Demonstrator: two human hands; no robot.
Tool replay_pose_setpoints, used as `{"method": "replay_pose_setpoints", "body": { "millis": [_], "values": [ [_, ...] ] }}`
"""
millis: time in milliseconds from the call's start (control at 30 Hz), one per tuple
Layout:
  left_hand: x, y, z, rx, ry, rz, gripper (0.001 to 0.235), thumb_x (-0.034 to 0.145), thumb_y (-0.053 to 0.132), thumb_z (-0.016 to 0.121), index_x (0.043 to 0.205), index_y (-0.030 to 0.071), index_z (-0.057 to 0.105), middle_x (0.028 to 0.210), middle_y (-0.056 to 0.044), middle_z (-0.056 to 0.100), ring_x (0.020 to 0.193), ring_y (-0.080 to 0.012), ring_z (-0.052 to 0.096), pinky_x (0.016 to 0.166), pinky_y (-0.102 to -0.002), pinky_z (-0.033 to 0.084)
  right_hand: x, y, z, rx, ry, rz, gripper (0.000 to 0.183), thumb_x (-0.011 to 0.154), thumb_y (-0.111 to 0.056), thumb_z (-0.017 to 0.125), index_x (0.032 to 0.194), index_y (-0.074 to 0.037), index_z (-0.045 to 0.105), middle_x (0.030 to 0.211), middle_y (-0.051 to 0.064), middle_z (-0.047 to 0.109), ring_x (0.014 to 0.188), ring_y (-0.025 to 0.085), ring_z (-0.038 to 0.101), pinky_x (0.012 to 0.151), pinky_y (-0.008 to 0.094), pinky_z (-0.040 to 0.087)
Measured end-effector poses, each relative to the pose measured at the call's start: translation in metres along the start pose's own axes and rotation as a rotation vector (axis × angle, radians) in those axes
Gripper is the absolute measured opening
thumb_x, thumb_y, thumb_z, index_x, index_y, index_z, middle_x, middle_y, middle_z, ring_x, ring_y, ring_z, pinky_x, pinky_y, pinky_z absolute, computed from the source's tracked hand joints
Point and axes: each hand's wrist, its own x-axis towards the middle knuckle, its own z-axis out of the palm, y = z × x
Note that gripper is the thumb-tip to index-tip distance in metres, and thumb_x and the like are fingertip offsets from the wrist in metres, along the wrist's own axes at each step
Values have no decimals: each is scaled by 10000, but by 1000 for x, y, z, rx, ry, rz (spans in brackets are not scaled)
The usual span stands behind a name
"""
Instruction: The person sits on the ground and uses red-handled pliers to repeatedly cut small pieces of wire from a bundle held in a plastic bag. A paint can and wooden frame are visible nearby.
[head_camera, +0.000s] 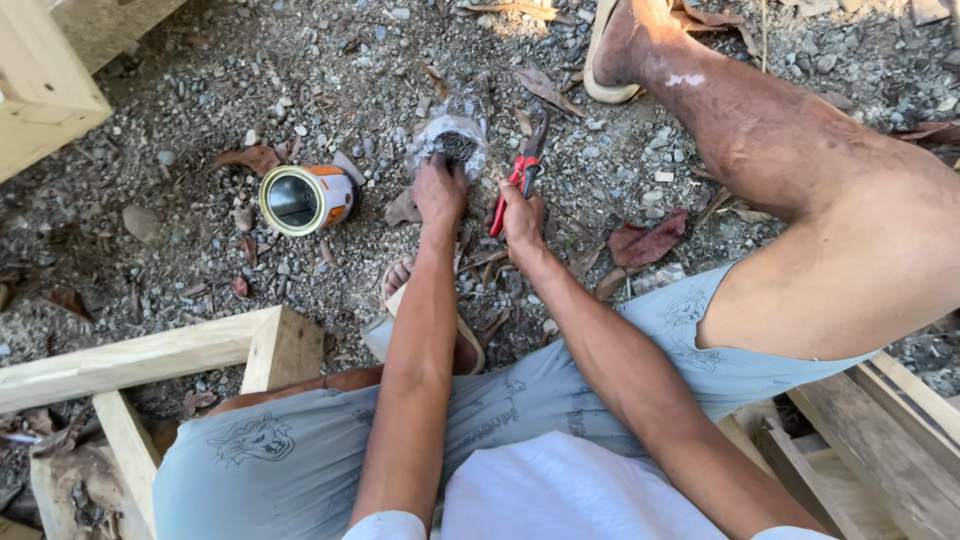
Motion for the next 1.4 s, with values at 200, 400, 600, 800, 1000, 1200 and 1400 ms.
{"method": "replay_pose_setpoints", "body": {
  "millis": [200, 400, 600, 800, 1000, 1200, 1400],
  "values": [
    [13, -4, 3, -2, -90, -55, 220, 875, 296, 715, 976, 109, 771, 925, -204, 739, 857, -398, 713, 785, -508, 560, -5, -6, 5, -139, -8, -27, 257, 968, -289, 630, 865, -55, 653, 655, 40, 654, 465, 164, 624, 422, 318, 495],
    [14, -10, 2, -20, -113, -55, 255, 920, 285, 712, 1015, 52, 755, 911, -232, 738, 860, -429, 703, 780, -522, 549, -11, 0, 2, -216, -36, -32, 273, 970, -300, 615, 845, -61, 656, 638, 36, 645, 454, 152, 606, 427, 323, 507],
    [15, -12, -7, -552, 3, -66, 200, 844, 105, 743, 1018, 6, 739, 922, -163, 785, 831, -298, 751, 795, -387, 591, -3, 12, 3, -311, -65, -113, 295, 957, -320, 667, 831, -61, 602, 625, 16, 572, 460, 163, 591, 420, 343, 475],
    [18, 2, -22, -1038, -149, -141, 294, 896, 68, 744, 1172, -35, 740, 1025, -121, 790, 883, -182, 745, 800, -287, 602, -12, 6, 13, -494, -68, -295, 248, 942, -324, 657, 905, -79, 676, 663, 5, 630, 565, 135, 571, 527, 359, 469],
    [10, 28, -39, -1272, -171, -317, 268, 869, 108, 792, 1074, -60, 752, 952, -143, 785, 789, -180, 757, 697, -294, 620, -30, -10, 19, -610, -162, -162, 295, 901, -284, 646, 764, -23, 648, 650, 71, 636, 578, 193, 598, 563, 384, 475],
    [4, 35, -47, -1306, -121, -298, 217, 861, 93, 818, 1028, -38, 771, 930, -118, 779, 770, -156, 719, 691, -278, 586, -39, -16, 22, -456, -296, -246, 182, 866, -211, 618, 826, -44, 679, 750, 61, 681, 684, 174, 613, 631, 368, 488],
    [3, 38, -53, -1256, -79, -272, 198, 845, 73, 827, 1002, -34, 774, 907, -112, 788, 765, -153, 722, 704, -270, 586, -52, -30, 26, -405, -396, -191, 150, 881, -179, 590, 900, -38, 636, 800, 67, 642, 715, 185, 597, 660, 373, 501]
  ]
}}
